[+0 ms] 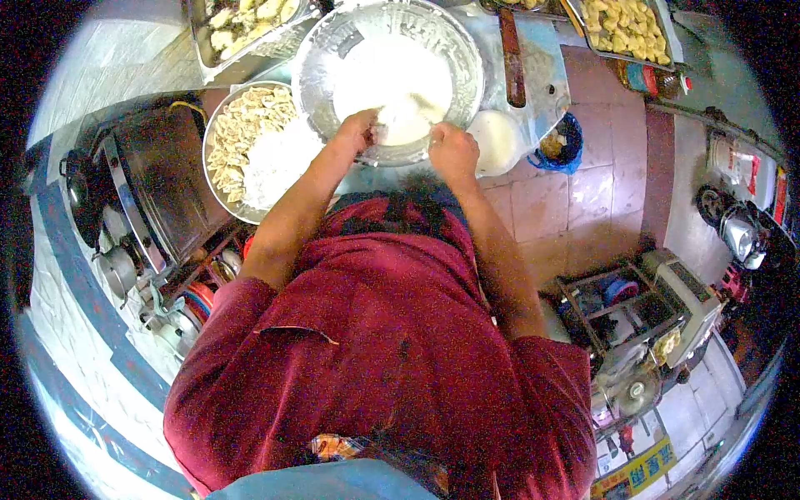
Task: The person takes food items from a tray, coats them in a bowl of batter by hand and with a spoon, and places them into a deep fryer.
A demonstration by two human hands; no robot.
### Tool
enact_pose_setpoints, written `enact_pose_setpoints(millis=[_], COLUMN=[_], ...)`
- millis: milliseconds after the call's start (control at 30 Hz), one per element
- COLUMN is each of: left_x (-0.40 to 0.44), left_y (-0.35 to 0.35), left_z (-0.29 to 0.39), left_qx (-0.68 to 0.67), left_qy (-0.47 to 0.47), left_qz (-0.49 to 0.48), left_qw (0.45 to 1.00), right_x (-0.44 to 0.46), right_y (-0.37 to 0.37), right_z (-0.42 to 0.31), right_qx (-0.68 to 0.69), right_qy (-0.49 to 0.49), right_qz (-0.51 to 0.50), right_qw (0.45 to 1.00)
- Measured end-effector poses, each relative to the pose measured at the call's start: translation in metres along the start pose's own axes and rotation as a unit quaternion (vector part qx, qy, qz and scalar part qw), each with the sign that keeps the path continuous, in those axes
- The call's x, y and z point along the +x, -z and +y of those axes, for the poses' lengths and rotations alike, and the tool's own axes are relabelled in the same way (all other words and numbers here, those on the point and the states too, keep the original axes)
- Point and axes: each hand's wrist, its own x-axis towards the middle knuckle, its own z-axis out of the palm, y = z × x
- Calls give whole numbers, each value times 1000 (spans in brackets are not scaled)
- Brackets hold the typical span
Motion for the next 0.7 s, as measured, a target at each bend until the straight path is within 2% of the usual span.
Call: enact_pose_setpoints(millis=[67,167,267,367,500,567,667,700], left_x=[-11,-23,-24,-17,-36,-49,-52,-51], left_y=[-2,-1,-1,1,-4,-4,-4,-3], left_z=[5,13,14,11,17,24,23,22], left_qx=[-37,-50,-59,-77,-69,-82,-95,-99], left_qy=[32,58,65,63,53,82,93,91], left_qz=[-14,-14,-18,-16,-26,-19,-70,-95], left_qw=[999,997,996,995,996,993,989,986], right_x=[4,8,0,-6,-1,3,-8,-10], right_y=[4,15,5,0,11,9,-9,-20], right_z=[-2,-7,4,0,-13,-4,2,2], right_qx=[-68,-153,-112,42,28,52,26,65], right_qy=[-46,-96,-52,8,-61,-99,-133,-146], right_qz=[24,-76,-63,-9,20,27,-105,-141], right_qw=[996,981,990,999,998,993,985,977])
